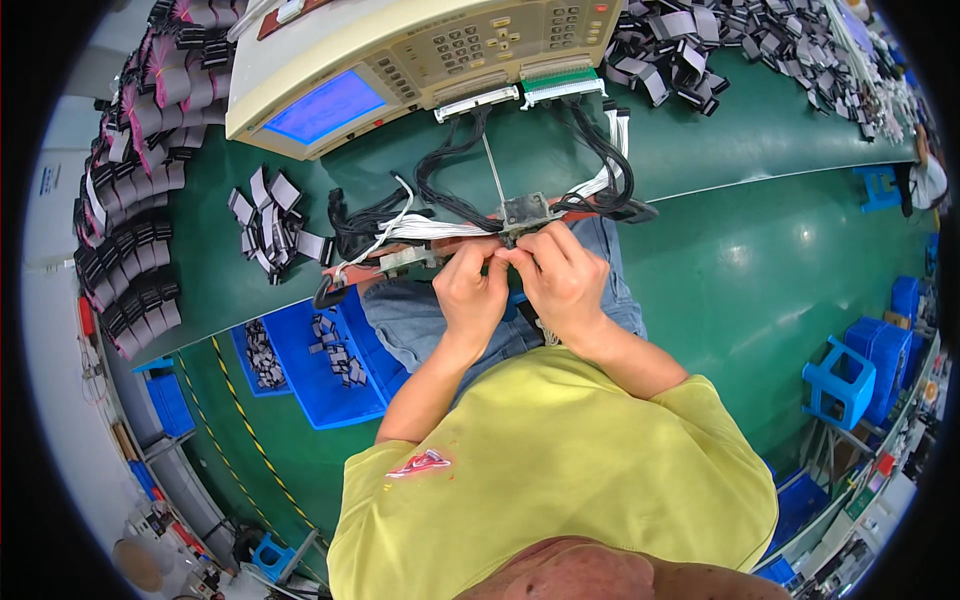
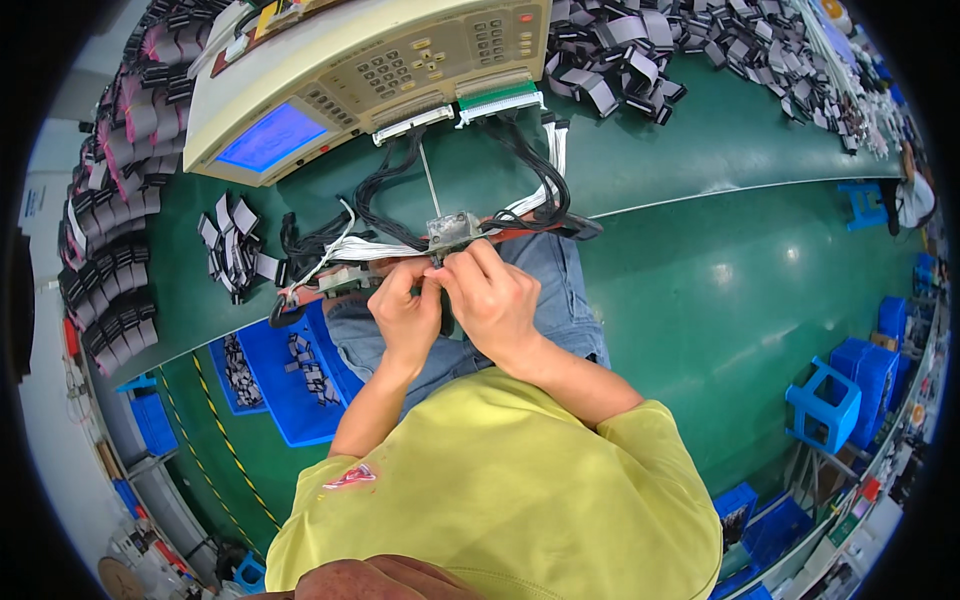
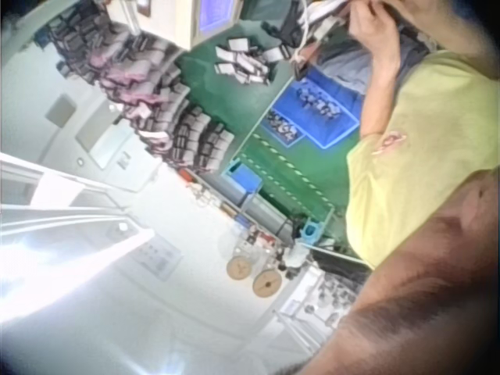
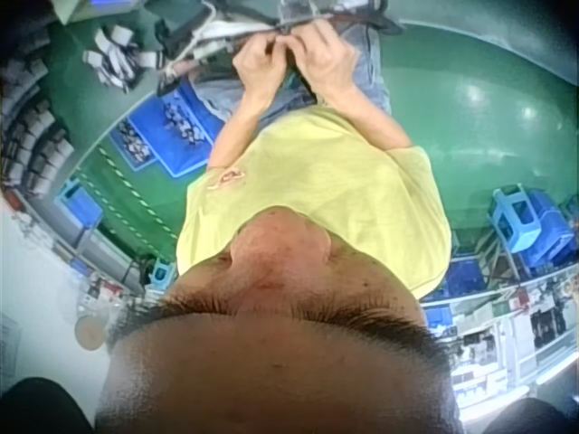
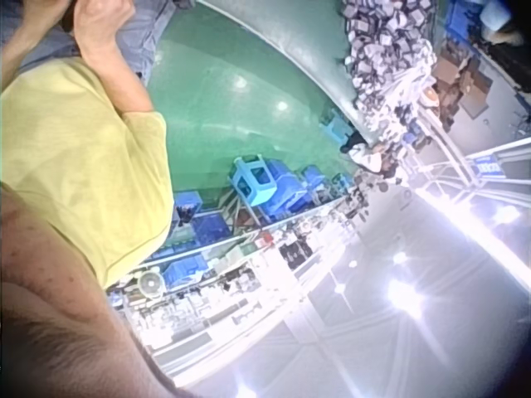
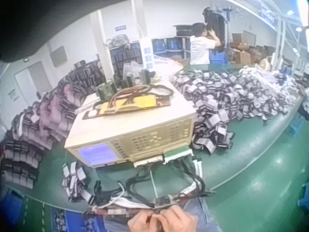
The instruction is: Testing small electronic ribbon cable assemblies using a specialized test fixture on an assembly line.
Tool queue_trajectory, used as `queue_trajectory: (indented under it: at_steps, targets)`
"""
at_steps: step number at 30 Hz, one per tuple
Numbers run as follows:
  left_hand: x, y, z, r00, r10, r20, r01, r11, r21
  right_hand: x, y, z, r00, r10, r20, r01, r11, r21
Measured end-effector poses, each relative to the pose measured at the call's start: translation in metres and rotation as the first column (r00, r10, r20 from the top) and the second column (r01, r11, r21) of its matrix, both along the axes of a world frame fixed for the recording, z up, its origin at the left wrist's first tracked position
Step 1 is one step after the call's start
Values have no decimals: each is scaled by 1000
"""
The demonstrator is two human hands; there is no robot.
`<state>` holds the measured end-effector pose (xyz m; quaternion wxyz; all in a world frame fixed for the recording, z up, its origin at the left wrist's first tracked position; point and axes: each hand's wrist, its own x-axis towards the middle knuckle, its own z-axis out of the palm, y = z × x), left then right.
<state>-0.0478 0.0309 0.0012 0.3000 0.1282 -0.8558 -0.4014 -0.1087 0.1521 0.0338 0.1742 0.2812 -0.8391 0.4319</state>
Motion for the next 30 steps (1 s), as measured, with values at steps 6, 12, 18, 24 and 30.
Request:
queue_trajectory:
  at_steps: [6,12,18,24,30]
  targets:
    - [3,-6,12,997,-15,78,6,993,114,-2,-7,-3,998,11,-56,-12,1000,-7]
    - [31,-28,60,993,-103,50,98,990,97,-7,15,6,981,185,-64,-186,983,-7]
    - [68,-145,74,899,435,52,-416,886,-205,-1,35,3,973,233,1,-232,969,-84]
    - [65,-193,30,867,413,278,-257,850,-460,-6,33,1,966,254,-48,-257,962,-90]
    - [55,-198,37,885,429,181,-288,810,-511,-5,36,1,963,265,-47,-268,961,-71]
